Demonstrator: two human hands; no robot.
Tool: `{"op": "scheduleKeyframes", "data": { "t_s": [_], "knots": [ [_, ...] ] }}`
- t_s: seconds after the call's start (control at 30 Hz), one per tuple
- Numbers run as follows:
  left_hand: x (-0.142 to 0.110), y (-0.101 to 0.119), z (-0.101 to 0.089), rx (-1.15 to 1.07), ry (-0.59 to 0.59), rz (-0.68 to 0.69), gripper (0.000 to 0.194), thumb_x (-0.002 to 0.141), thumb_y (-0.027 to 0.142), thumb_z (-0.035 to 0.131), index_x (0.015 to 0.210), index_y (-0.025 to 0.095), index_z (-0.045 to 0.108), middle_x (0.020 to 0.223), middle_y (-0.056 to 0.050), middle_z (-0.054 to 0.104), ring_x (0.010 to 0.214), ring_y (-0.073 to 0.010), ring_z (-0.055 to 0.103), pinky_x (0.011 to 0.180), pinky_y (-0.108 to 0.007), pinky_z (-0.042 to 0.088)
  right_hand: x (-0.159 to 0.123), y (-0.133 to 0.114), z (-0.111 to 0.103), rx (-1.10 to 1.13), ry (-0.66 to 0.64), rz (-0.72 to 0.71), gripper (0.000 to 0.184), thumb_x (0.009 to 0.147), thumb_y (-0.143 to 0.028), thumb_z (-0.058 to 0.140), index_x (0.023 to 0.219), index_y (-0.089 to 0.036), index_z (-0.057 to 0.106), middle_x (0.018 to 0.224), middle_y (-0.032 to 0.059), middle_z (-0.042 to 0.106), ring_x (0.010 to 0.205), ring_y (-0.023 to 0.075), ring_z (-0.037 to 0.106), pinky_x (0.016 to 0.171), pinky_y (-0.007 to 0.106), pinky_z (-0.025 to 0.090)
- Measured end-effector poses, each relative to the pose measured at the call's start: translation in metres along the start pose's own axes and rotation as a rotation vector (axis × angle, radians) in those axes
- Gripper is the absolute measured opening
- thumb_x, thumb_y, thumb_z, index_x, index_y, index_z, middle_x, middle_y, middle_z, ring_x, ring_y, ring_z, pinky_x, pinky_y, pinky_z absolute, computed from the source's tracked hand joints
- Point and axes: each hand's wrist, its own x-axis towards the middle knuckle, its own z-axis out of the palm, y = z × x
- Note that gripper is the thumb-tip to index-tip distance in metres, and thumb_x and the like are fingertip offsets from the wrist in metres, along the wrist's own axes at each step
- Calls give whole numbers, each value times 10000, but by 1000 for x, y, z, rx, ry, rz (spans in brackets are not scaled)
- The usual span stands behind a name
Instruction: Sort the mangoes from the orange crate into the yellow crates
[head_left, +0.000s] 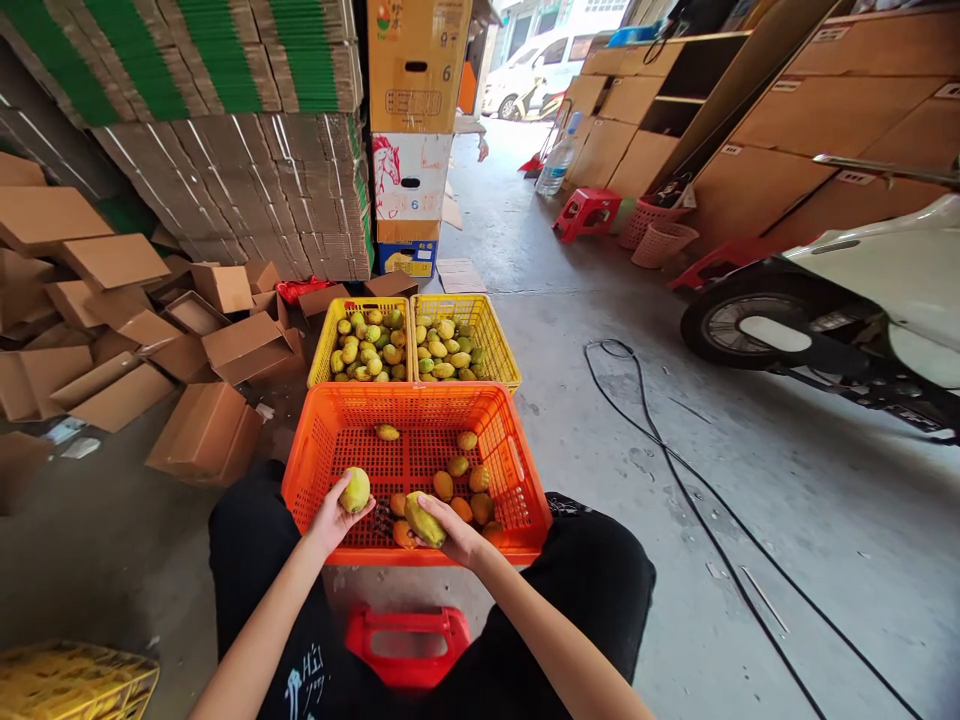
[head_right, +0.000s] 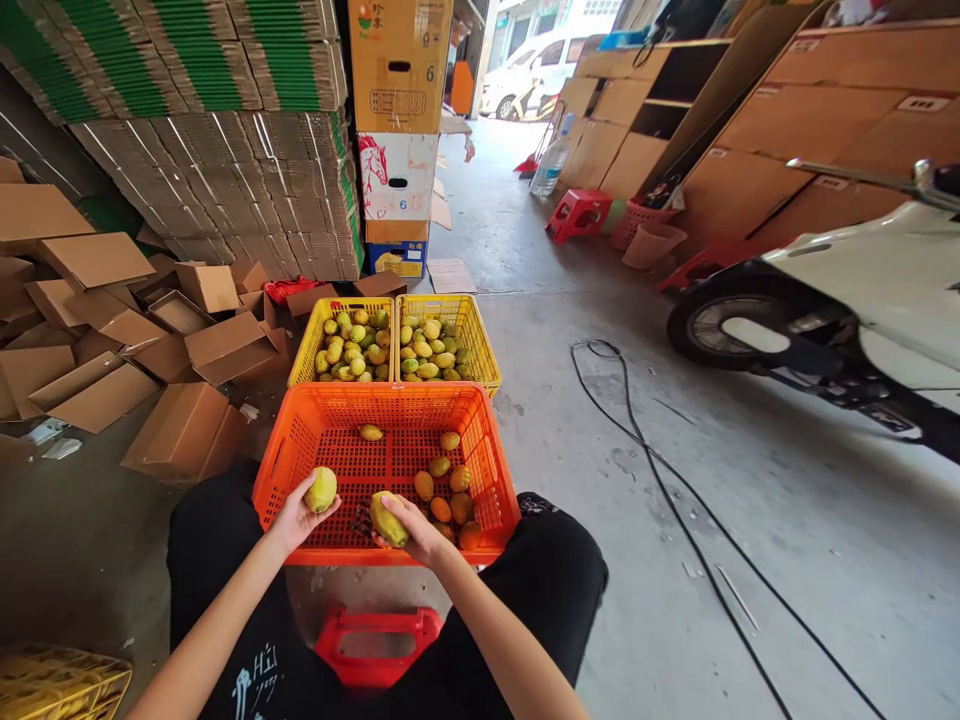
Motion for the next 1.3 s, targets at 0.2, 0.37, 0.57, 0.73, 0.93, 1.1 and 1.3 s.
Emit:
{"op": "scheduleKeyframes", "data": {
  "t_s": [0.2, 0.37, 0.57, 0.73, 0.93, 1.1, 1.3],
  "knots": [
    [2, 1, -3, 17, 77, 19, 166, 870, 170, 640, 1031, 160, 599, 780, -52, 685, 636, -164, 699, 570, -264, 607, 2, -4, -1, 105, 89, 2, 307, 835, -452, 667, 955, -176, 608, 804, 38, 698, 612, 149, 654, 524, 234, 492],
    [0, 1, -3, 129, 0, -16, 120, 874, 185, 630, 972, 120, 606, 805, -99, 707, 589, -158, 686, 492, -222, 552, 4, -10, 0, 255, 193, 24, 369, 962, -456, 446, 905, -146, 636, 788, 82, 715, 608, 172, 671, 575, 269, 528],
    [3, -5, -5, 208, -58, -16, 137, 901, 232, 574, 951, 107, 598, 759, -102, 698, 588, -186, 685, 513, -269, 557, 10, -7, 1, 397, 227, -72, 234, 947, -324, 511, 916, -149, 665, 844, 62, 731, 726, 155, 685, 667, 236, 529],
    [2, -3, -3, 151, -8, -5, 298, 951, 292, 375, 1024, 102, 593, 722, -107, 677, 620, -237, 703, 518, -321, 563, 9, -4, -2, 393, 173, -89, 213, 885, -357, 586, 887, -159, 666, 846, 62, 727, 771, 180, 688, 716, 267, 540],
    [2, -2, -1, 51, -65, 45, 317, 969, 246, 394, 1194, 88, 554, 905, -144, 707, 827, -271, 741, 721, -403, 621, 7, -4, -3, 254, 183, -234, 386, 657, -386, 858, 925, -217, 637, 820, -5, 696, 756, 155, 658, 652, 230, 526],
    [6, -4, -5, 84, -102, 101, 212, 916, 165, 581, 1120, 105, 588, 922, -143, 708, 818, -258, 739, 738, -390, 633, 11, -2, -7, 239, 198, -253, 440, 613, -417, 878, 889, -242, 583, 769, -32, 653, 706, 154, 639, 637, 263, 539],
    [9, -6, -9, 148, -74, 84, 161, 878, 120, 641, 1033, 116, 597, 885, -135, 705, 792, -245, 743, 653, -320, 621, 17, 2, -13, 269, 242, -180, 367, 697, -490, 788, 879, -225, 612, 787, -4, 673, 720, 152, 631, 575, 219, 494]
  ]
}}
